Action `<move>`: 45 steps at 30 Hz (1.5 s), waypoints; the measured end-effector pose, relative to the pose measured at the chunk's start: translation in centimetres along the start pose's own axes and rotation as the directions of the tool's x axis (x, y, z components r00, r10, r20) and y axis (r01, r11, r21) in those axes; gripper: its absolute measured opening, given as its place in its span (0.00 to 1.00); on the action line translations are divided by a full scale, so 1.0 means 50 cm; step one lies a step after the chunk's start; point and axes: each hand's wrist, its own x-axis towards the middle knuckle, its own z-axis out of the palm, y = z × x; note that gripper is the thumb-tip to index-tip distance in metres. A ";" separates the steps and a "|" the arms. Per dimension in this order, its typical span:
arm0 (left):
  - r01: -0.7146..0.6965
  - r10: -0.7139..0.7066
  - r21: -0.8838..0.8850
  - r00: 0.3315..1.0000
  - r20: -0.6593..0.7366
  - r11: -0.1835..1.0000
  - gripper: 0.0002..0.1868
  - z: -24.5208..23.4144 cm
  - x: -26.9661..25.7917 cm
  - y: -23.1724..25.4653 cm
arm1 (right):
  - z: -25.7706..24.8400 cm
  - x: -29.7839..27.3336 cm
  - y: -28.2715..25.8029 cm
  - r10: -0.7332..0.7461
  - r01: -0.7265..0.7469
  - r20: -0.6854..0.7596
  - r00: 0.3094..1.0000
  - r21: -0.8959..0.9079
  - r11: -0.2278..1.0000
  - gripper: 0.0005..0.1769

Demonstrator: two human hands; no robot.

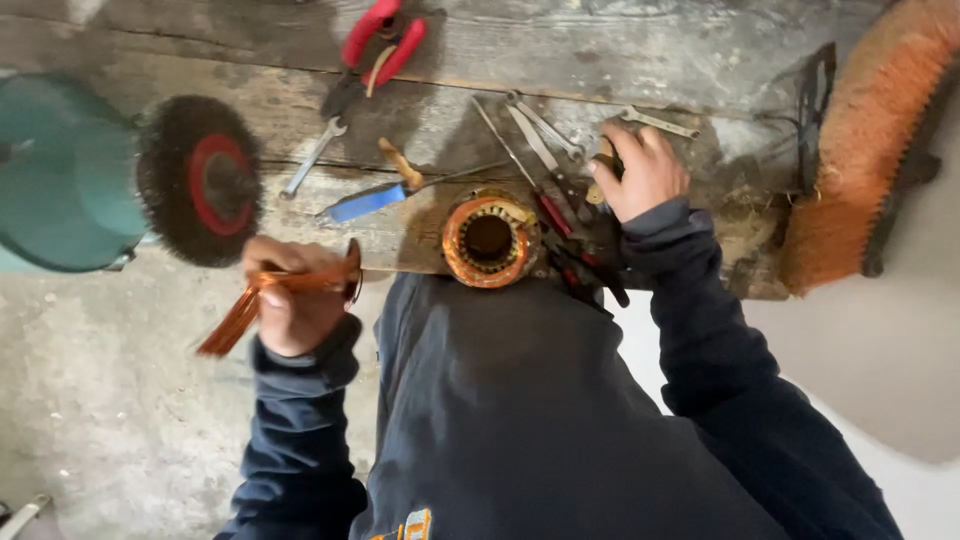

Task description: The person winds copper wire around a circular metal core, using pliers to cut the wire and tuck the ends into the slots. They repeat this process multiple times, occasionally placing the core on the workbench or dropping wire pieces into a red bucket.

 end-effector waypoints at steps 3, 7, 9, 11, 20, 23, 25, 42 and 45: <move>0.005 0.007 -0.203 0.998 0.058 0.979 0.21 0.008 -0.014 -0.033 | 0.027 0.010 0.022 -0.103 0.100 -0.058 0.993 -0.060 0.993 0.17; -0.053 0.056 -0.215 0.998 0.007 0.975 0.26 0.055 -0.025 -0.038 | 0.020 0.017 0.027 -0.082 0.082 0.000 0.997 0.000 0.997 0.07; -0.021 0.048 -0.311 0.996 0.079 0.950 0.32 0.057 -0.035 -0.038 | 0.013 0.033 0.016 -0.113 0.102 0.028 0.993 0.254 0.962 0.08; -0.016 0.061 -0.394 0.993 0.100 0.919 0.33 0.047 -0.049 -0.042 | 0.018 0.056 -0.024 -0.120 0.100 0.025 0.992 0.398 0.912 0.06; 0.114 -0.130 -0.071 0.947 -0.294 0.991 0.24 -0.197 -0.161 -0.097 | -0.071 0.045 -0.345 -0.448 0.257 0.175 0.877 0.617 0.744 0.25; 0.339 -0.102 0.284 0.783 -0.613 0.897 0.25 -0.415 -0.293 -0.207 | -0.069 0.030 -0.366 -0.540 0.258 0.285 0.792 0.645 0.720 0.19; 0.528 -0.052 0.387 0.638 -0.768 0.756 0.26 -0.512 -0.387 -0.250 | -0.062 0.029 -0.369 -0.555 0.280 0.333 0.762 0.604 0.746 0.17; 0.535 0.271 0.249 0.039 -0.962 0.807 0.27 -1.009 -0.586 -0.467 | -0.061 0.064 -0.379 -0.432 0.364 0.473 0.768 0.232 0.902 0.15; 0.613 0.048 0.233 0.303 -0.952 0.755 0.20 -0.895 -0.533 -0.475 | -0.068 0.055 -0.347 -0.439 0.332 0.441 0.783 0.300 0.894 0.14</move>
